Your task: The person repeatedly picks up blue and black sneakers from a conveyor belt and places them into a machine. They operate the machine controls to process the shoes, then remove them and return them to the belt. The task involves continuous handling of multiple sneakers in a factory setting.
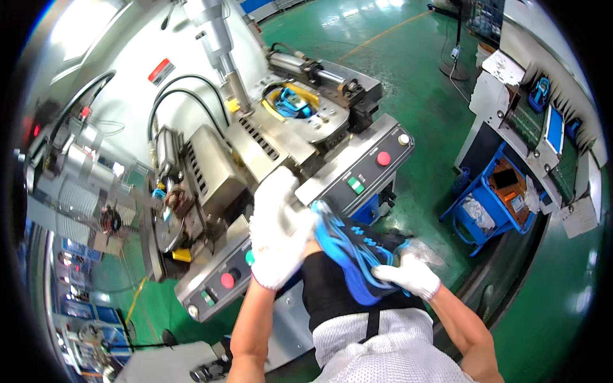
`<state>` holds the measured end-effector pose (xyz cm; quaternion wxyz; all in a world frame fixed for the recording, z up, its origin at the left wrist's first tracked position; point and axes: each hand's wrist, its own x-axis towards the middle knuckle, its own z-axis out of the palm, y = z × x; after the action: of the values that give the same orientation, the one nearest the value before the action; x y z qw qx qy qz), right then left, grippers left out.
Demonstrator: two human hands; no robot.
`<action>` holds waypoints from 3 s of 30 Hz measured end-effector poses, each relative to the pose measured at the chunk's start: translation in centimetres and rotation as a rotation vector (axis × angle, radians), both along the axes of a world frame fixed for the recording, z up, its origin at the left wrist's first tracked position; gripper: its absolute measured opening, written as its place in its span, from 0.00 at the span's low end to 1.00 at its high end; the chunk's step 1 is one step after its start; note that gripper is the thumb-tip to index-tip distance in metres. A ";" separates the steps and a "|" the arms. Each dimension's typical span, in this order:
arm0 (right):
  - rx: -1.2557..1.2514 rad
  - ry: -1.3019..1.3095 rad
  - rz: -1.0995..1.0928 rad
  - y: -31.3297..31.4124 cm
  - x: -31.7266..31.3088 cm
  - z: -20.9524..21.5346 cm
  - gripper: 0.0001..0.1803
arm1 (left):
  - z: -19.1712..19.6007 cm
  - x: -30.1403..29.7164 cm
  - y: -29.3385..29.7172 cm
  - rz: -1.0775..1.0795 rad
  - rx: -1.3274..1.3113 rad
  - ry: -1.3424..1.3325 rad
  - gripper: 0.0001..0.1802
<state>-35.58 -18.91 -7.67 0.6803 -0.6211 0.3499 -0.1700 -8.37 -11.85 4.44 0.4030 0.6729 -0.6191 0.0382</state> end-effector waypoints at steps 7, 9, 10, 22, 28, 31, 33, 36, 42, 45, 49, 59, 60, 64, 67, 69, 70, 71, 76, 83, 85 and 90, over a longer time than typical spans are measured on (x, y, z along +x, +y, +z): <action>0.196 0.141 -0.489 -0.9 -8.5 -10.0 0.33 | -6.2 17.0 -23.4 0.403 0.187 0.234 0.43; 0.183 0.238 -0.485 -2.2 -8.3 -10.8 0.34 | -8.2 20.6 -28.5 0.441 0.169 0.339 0.45; 0.188 0.277 -0.489 -2.7 -8.2 -10.8 0.35 | -9.2 21.7 -31.2 0.480 0.212 0.302 0.43; 0.051 0.332 -0.391 -0.5 -12.1 -18.9 0.18 | -10.8 24.4 -37.9 0.500 -0.166 0.308 0.17; -0.405 0.144 -0.394 -4.8 -6.6 -11.7 0.06 | -1.5 15.8 -26.7 0.217 -0.552 0.486 0.16; 0.064 -0.225 -0.594 -7.7 0.0 -6.6 0.13 | 0.3 11.7 -14.4 0.266 -0.485 0.149 0.12; 0.008 -0.344 -0.598 -11.4 2.6 -3.8 0.27 | -3.1 9.1 -8.9 -0.115 -0.475 0.156 0.07; -0.177 -0.111 -0.471 -18.7 8.4 0.2 0.35 | -7.8 6.2 1.0 -0.350 -0.081 0.441 0.15; -0.488 0.039 -0.004 -31.9 30.9 11.8 0.34 | -18.4 2.7 14.4 -0.276 0.390 0.665 0.24; -0.731 0.414 0.227 -34.1 39.7 12.1 0.37 | -21.2 2.5 16.6 -0.250 0.365 0.749 0.27; -1.190 0.777 0.165 -36.6 48.6 4.8 0.38 | -20.5 3.7 16.4 -0.099 0.391 0.896 0.28; -1.534 0.731 0.182 -35.6 48.0 0.6 0.34 | -19.5 3.7 16.0 -0.014 0.373 1.019 0.18; -1.514 0.673 0.112 -35.1 47.6 -1.3 0.34 | -19.7 3.5 15.4 -0.005 0.348 0.969 0.18; -1.333 0.752 0.153 -34.6 47.2 0.0 0.31 | -22.1 3.6 16.2 -0.091 0.366 0.891 0.26; -1.286 0.744 0.324 -33.7 45.0 3.2 0.31 | -21.2 3.5 14.8 -0.085 0.394 0.837 0.28; -1.221 0.739 0.338 -29.6 41.9 6.0 0.35 | -21.6 3.0 14.8 -0.088 0.359 0.832 0.29; -1.177 0.553 0.241 -24.7 40.5 6.4 0.40 | -21.5 2.7 15.4 -0.045 0.352 0.787 0.29; -1.339 0.124 -0.030 -21.6 36.6 4.1 0.42 | -22.0 2.4 15.2 -0.073 0.348 0.779 0.29; -1.293 -0.041 0.184 -5.1 24.8 -2.6 0.50 | -21.3 1.5 15.8 -0.045 0.349 0.786 0.25; -1.087 0.220 0.250 -5.6 20.0 -8.4 0.54 | -21.1 -0.9 13.5 -0.051 0.324 0.859 0.28; -0.964 0.080 0.309 -2.8 15.4 -7.3 0.56 | -20.3 -1.9 13.7 0.108 0.296 1.014 0.25; -0.525 0.183 0.362 5.1 0.1 -3.7 0.65 | -17.7 -5.7 9.9 0.155 0.145 0.961 0.24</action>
<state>-35.49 -13.77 -11.37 0.4820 -0.8400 0.2379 -0.0741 -14.09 -1.96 -13.27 0.5912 0.6848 -0.3123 -0.2899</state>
